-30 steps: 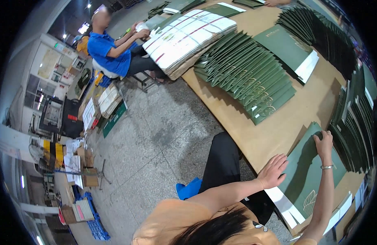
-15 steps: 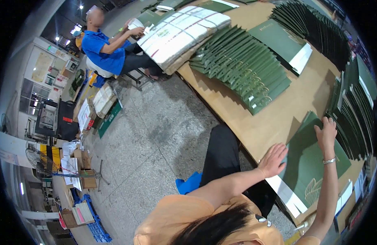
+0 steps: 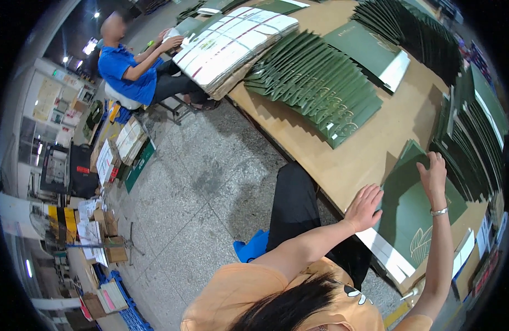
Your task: Applying glue to paper folder flaps and folding them into final shape.
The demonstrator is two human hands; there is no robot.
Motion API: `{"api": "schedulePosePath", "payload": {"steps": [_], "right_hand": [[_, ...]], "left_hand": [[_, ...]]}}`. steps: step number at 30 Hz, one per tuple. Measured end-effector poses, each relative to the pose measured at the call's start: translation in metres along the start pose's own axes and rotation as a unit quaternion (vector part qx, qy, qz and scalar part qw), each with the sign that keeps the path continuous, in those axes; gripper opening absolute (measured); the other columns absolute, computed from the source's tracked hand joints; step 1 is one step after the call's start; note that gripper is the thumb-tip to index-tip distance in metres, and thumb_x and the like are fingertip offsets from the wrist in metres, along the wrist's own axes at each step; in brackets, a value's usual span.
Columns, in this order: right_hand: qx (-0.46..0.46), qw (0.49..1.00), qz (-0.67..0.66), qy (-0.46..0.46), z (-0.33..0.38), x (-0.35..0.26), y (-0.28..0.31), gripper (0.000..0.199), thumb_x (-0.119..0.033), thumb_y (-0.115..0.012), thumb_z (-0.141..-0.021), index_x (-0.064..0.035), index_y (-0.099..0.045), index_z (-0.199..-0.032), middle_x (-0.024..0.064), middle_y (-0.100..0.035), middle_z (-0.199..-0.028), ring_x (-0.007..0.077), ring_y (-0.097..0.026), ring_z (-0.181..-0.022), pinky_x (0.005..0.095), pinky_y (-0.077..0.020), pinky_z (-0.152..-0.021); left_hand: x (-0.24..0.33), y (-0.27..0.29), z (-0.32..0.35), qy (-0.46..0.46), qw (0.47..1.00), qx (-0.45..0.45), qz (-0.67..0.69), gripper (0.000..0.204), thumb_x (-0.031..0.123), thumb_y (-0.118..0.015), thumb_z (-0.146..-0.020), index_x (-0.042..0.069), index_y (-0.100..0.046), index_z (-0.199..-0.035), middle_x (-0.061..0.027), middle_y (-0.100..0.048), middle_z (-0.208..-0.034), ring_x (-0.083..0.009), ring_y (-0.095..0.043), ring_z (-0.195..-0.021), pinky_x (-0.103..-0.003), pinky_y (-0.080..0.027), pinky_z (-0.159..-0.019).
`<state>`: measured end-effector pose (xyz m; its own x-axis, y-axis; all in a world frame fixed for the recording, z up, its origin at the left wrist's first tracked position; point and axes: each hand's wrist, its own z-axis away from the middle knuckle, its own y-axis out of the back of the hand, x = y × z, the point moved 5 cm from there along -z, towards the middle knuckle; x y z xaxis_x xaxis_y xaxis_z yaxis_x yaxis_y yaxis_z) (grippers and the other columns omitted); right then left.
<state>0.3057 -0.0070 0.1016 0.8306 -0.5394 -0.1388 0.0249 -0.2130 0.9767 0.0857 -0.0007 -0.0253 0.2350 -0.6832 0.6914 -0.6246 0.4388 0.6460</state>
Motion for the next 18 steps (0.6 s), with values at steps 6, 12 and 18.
{"api": "schedulePosePath", "payload": {"steps": [6, 12, 18], "right_hand": [[0.075, 0.995, 0.049, 0.039, 0.008, -0.049, 0.044, 0.035, -0.022, -0.073, -0.077, -0.0030, -0.062, -0.104, 0.0172, -0.059, -0.103, 0.0366, -0.056, -0.099, 0.0480, -0.0478, -0.083], [0.063, 0.997, 0.044, 0.021, 0.039, -0.053, 0.047, 0.020, -0.014, -0.072, -0.076, -0.0067, -0.061, -0.091, 0.0110, -0.055, -0.101, 0.0310, -0.052, -0.105, 0.0453, -0.0428, -0.082], [0.073, 0.996, 0.024, 0.053, 0.034, -0.051, 0.071, 0.009, -0.011, -0.062, -0.077, -0.0081, -0.066, -0.085, 0.0137, -0.062, -0.098, 0.0316, -0.060, -0.097, 0.0472, -0.0459, -0.078]], "left_hand": [[-0.008, 0.006, -0.008, -0.011, 0.999, 0.024, 0.023, 0.056, 0.020, -0.070, -0.070, -0.002, -0.052, -0.119, -0.0218, -0.055, -0.120, -0.0395, -0.048, -0.119, -0.050, -0.036, -0.105], [-0.008, 0.008, -0.006, -0.002, 1.000, 0.001, 0.007, 0.068, 0.018, -0.074, -0.074, -0.002, -0.045, -0.132, -0.0238, -0.051, -0.130, -0.0372, -0.043, -0.127, -0.047, -0.031, -0.110], [-0.011, 0.016, -0.011, 0.110, 0.989, 0.000, 0.098, 0.076, 0.013, -0.076, -0.071, -0.001, -0.041, -0.137, -0.0183, -0.057, -0.105, -0.0375, -0.051, -0.103, -0.049, -0.038, -0.094]]}}
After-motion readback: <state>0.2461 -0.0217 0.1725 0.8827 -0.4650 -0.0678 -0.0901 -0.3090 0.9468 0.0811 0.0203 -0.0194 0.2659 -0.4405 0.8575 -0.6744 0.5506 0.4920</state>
